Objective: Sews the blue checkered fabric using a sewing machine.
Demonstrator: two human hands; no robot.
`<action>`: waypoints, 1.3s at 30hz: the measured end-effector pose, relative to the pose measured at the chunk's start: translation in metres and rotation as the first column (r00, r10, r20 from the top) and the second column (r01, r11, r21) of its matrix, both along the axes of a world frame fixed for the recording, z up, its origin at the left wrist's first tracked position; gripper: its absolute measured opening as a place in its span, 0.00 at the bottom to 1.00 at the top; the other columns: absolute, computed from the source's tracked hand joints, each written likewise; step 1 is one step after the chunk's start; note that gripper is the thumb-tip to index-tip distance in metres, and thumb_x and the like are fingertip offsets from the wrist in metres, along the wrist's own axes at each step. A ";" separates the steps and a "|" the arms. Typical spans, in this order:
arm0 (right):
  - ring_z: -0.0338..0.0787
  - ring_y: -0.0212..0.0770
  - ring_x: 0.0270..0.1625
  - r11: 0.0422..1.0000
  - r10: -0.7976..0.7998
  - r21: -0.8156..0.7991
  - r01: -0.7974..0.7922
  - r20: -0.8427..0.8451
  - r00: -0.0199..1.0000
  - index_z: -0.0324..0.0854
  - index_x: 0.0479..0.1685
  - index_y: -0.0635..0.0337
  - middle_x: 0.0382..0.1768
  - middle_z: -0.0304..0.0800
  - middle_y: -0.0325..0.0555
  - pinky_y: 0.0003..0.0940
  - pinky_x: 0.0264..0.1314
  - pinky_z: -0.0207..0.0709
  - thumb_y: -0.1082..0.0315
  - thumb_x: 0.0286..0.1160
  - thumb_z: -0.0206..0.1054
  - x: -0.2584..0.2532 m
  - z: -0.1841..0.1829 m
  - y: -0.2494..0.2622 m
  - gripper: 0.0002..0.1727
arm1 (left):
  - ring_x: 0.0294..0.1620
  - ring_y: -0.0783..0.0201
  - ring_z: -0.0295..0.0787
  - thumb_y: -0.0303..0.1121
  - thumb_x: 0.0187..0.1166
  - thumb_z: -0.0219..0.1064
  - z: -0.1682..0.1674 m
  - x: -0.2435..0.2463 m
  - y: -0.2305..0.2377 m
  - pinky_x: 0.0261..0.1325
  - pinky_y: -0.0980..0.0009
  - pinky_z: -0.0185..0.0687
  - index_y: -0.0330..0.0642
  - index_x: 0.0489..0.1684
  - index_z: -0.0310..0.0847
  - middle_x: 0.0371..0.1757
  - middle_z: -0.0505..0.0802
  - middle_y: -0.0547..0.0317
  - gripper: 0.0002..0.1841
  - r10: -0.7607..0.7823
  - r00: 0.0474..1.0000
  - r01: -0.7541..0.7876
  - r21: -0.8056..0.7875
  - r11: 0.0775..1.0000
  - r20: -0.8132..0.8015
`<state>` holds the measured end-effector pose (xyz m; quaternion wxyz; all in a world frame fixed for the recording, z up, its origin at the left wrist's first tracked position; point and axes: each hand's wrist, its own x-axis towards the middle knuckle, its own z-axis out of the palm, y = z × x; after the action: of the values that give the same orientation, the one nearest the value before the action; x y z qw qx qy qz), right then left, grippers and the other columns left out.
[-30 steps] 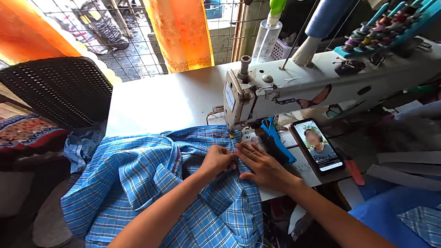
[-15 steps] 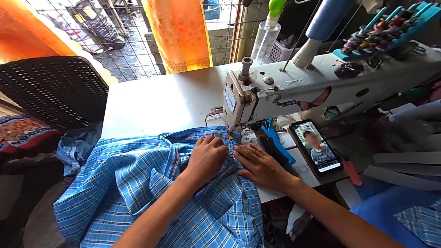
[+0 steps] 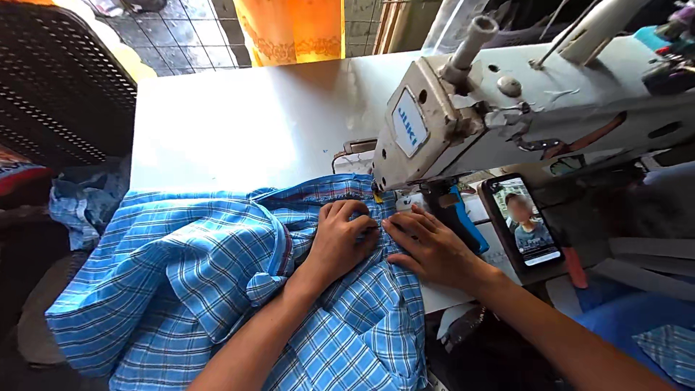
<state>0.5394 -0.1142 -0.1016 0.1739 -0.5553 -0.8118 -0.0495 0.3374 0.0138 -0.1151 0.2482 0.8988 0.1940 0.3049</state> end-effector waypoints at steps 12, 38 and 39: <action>0.85 0.50 0.71 0.999 -0.009 -0.043 0.011 0.041 0.999 0.83 0.72 0.59 0.66 0.87 0.54 0.47 0.80 0.71 0.43 0.89 0.52 0.006 0.009 0.022 0.31 | 0.58 0.48 0.88 0.39 0.65 0.76 0.006 0.019 0.013 0.65 0.42 0.75 0.39 0.43 0.87 0.50 0.92 0.49 0.14 0.119 0.993 -0.120 -0.037 0.992 -0.024; 0.86 0.36 0.27 0.637 -0.771 -0.708 0.305 -0.589 0.240 0.66 0.79 0.69 0.41 0.87 0.53 0.35 0.32 0.82 0.59 0.87 0.63 -0.062 0.049 -0.043 0.29 | 0.93 0.41 0.53 0.43 0.86 0.64 0.087 0.002 0.004 0.90 0.29 0.30 0.45 0.77 0.80 0.85 0.76 0.46 0.23 -0.075 0.778 -0.034 -0.161 0.986 -0.624; 0.84 0.36 0.26 0.630 -0.776 -0.715 0.302 -0.568 0.275 0.68 0.77 0.70 0.38 0.87 0.52 0.34 0.31 0.80 0.59 0.87 0.63 -0.061 0.046 -0.043 0.28 | 0.94 0.39 0.50 0.44 0.85 0.66 0.097 -0.010 -0.003 0.89 0.28 0.27 0.47 0.81 0.76 0.88 0.72 0.45 0.26 -0.067 0.759 -0.051 -0.162 0.985 -0.648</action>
<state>0.4783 -0.1570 -0.0558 0.3748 -0.7764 -0.3478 0.3685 0.3279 0.0106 -0.0184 0.2424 0.9249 0.2895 -0.0450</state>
